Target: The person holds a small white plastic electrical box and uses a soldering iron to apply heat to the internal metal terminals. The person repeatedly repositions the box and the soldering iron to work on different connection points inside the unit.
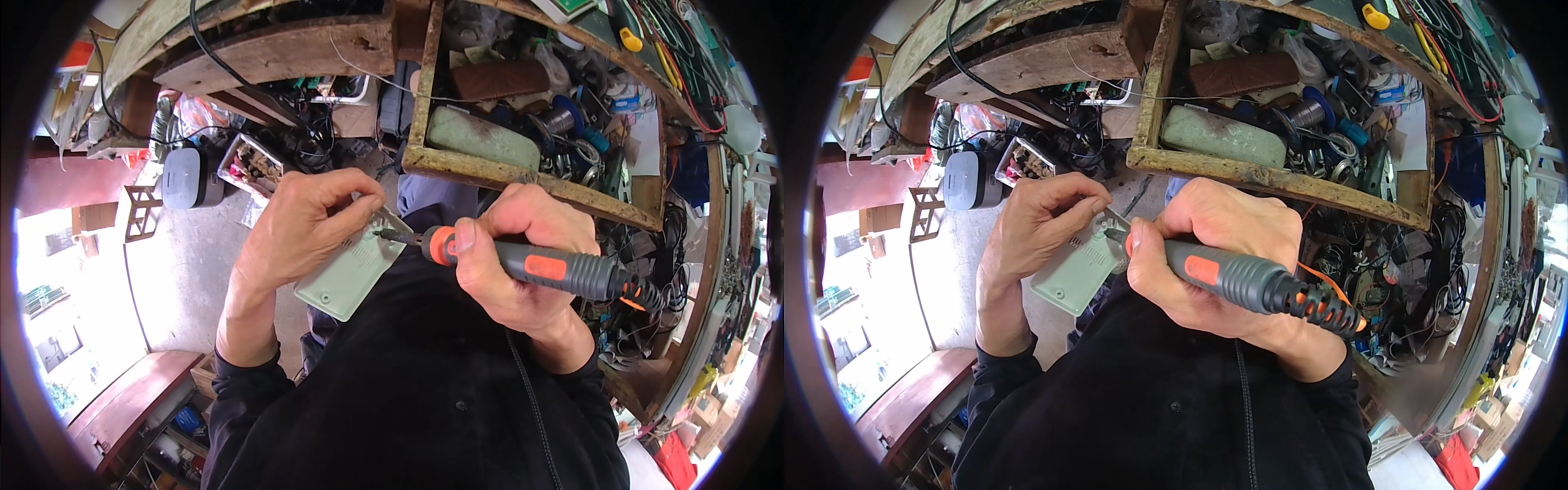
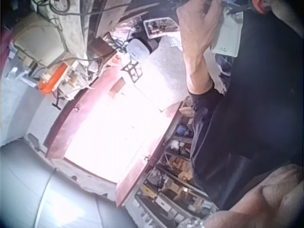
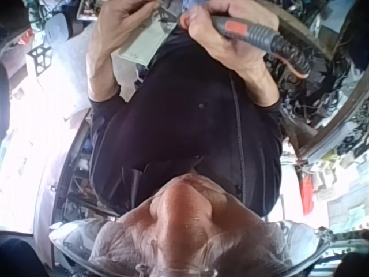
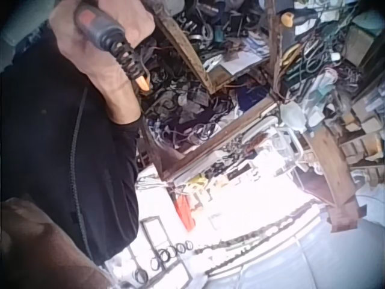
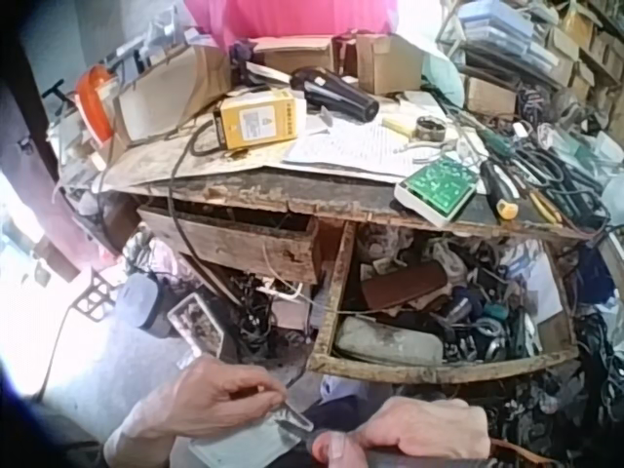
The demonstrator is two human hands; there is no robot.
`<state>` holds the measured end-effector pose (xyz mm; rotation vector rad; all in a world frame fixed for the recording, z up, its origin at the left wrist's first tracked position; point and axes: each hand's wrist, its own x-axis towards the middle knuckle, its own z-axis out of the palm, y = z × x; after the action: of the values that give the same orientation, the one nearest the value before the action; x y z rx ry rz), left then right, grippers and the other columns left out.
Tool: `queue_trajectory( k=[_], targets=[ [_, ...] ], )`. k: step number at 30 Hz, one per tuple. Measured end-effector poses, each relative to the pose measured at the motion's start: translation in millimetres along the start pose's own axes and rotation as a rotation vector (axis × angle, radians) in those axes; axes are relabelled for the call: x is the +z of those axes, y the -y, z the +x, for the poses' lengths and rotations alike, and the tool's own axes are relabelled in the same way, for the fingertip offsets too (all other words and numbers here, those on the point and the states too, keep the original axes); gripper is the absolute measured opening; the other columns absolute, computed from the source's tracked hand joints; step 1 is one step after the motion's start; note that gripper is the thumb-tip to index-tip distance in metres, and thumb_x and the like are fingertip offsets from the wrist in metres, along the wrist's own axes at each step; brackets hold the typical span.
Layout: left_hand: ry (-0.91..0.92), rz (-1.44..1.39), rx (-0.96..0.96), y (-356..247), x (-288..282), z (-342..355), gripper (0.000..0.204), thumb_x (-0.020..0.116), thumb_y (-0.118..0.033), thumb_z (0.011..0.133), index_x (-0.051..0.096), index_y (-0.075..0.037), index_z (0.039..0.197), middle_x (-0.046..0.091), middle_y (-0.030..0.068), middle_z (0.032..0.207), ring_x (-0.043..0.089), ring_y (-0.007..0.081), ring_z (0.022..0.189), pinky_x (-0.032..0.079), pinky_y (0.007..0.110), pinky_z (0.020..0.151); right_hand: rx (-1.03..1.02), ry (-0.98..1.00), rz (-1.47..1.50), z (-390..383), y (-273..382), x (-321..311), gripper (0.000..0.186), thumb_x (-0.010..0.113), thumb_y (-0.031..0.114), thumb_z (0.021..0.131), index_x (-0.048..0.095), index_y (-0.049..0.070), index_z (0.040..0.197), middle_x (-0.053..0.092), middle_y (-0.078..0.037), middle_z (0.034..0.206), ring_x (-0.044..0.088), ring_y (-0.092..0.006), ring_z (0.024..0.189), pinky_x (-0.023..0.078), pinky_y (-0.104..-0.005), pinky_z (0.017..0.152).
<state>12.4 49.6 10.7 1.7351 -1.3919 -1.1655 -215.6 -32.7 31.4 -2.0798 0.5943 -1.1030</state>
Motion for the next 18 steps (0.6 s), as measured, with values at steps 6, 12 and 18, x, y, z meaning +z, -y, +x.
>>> queue_trajectory(
  k=[6,12,18],
  targets=[
    [0.008,0.019,0.002,0.6,-1.0,0.6,0.016,0.066,-0.016,0.099,0.071,-0.001,0.1,0.06,0.0049,0.063,0.056,0.0073,0.058,0.044,0.028,0.054,-0.011,-0.016,0.008,0.9,1.1,0.9,0.02,0.08,0.001,0.08,0.061,0.0,0.073,0.062,-0.006,0.065,0.054,-0.0141,0.048,0.039,-0.0282,0.045],
    [0.002,0.012,0.001,-0.8,-1.8,0.1,0.016,0.066,-0.016,0.099,0.072,-0.001,0.1,0.061,0.0051,0.063,0.057,0.0077,0.058,0.044,0.028,0.054,-0.001,-0.008,0.009,-0.1,0.7,2.1,0.02,0.08,0.001,0.08,0.061,0.0,0.073,0.062,-0.006,0.065,0.054,-0.014,0.048,0.039,-0.0278,0.045],
    [-0.007,-0.006,0.009,-0.1,-0.6,0.5,0.016,0.067,-0.015,0.099,0.071,0.0,0.099,0.062,0.0053,0.064,0.058,0.0077,0.058,0.045,0.028,0.055,0.008,-0.003,0.003,-0.3,0.8,2.1,0.019,0.079,0.002,0.08,0.061,0.0,0.073,0.063,-0.006,0.065,0.054,-0.014,0.048,0.04,-0.0275,0.045]
  ],
)
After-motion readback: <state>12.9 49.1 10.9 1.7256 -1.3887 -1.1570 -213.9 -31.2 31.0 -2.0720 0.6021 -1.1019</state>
